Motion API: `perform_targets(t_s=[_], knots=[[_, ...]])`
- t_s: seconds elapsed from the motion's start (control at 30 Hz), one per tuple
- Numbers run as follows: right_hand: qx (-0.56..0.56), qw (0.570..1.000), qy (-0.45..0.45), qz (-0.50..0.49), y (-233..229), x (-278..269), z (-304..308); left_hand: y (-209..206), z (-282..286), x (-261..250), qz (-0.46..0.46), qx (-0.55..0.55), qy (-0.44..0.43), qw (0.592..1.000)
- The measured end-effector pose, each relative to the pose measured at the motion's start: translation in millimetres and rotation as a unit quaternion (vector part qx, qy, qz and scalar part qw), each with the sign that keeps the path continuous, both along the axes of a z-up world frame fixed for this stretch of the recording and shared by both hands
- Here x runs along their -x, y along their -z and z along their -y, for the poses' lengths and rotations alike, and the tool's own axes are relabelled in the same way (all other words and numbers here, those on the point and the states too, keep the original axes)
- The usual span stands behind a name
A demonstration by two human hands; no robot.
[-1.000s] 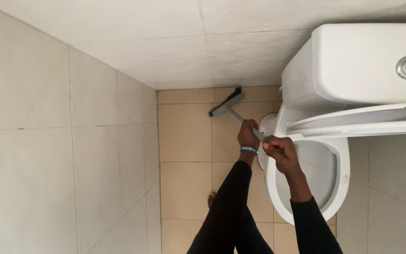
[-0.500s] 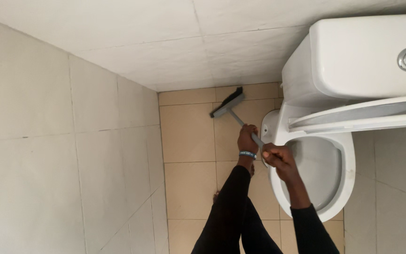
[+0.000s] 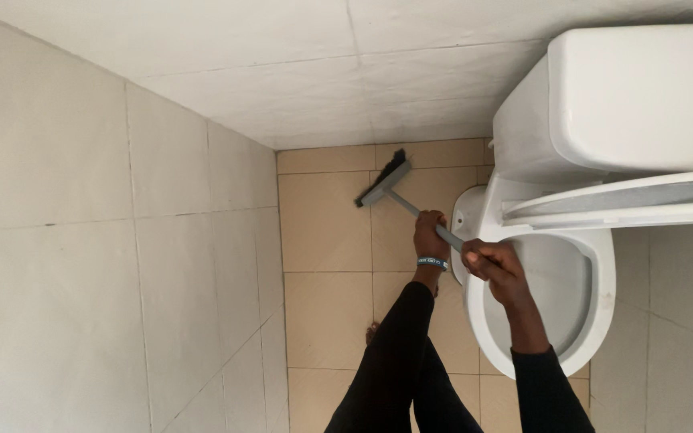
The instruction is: The person attaches a handle to a squeegee head by hand and wipes the tiled floor in a bathroom.
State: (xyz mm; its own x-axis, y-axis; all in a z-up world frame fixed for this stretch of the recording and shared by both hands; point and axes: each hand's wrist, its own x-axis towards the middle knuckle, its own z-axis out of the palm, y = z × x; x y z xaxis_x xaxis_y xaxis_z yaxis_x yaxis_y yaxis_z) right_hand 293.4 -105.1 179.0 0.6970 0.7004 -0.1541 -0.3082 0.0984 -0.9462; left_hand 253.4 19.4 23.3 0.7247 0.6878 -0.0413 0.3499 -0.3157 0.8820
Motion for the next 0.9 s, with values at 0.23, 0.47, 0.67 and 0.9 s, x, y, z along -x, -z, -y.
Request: perform_targets(t_s=[0.23,0.47,0.67,0.9], knots=[[0.018,0.997,0.05,0.054,-14.2,22.5,4.7,-6.3,-12.6,-11.4,0.047,0.013,0.173,0.984],[0.014,0.999,-0.008,-0.035,9.1,22.5,-8.3,-4.9,-7.4,11.4,0.001,0.079,0.035,0.996],[0.034,0.991,0.126,-0.011,-25.8,18.1,24.7,-14.7,-8.5,-11.1,0.01,-0.068,0.245,0.967],[0.031,0.987,0.158,0.003,-0.9,51.2,-12.9,8.7,-35.8,-10.0,-0.036,-0.041,0.263,0.963]])
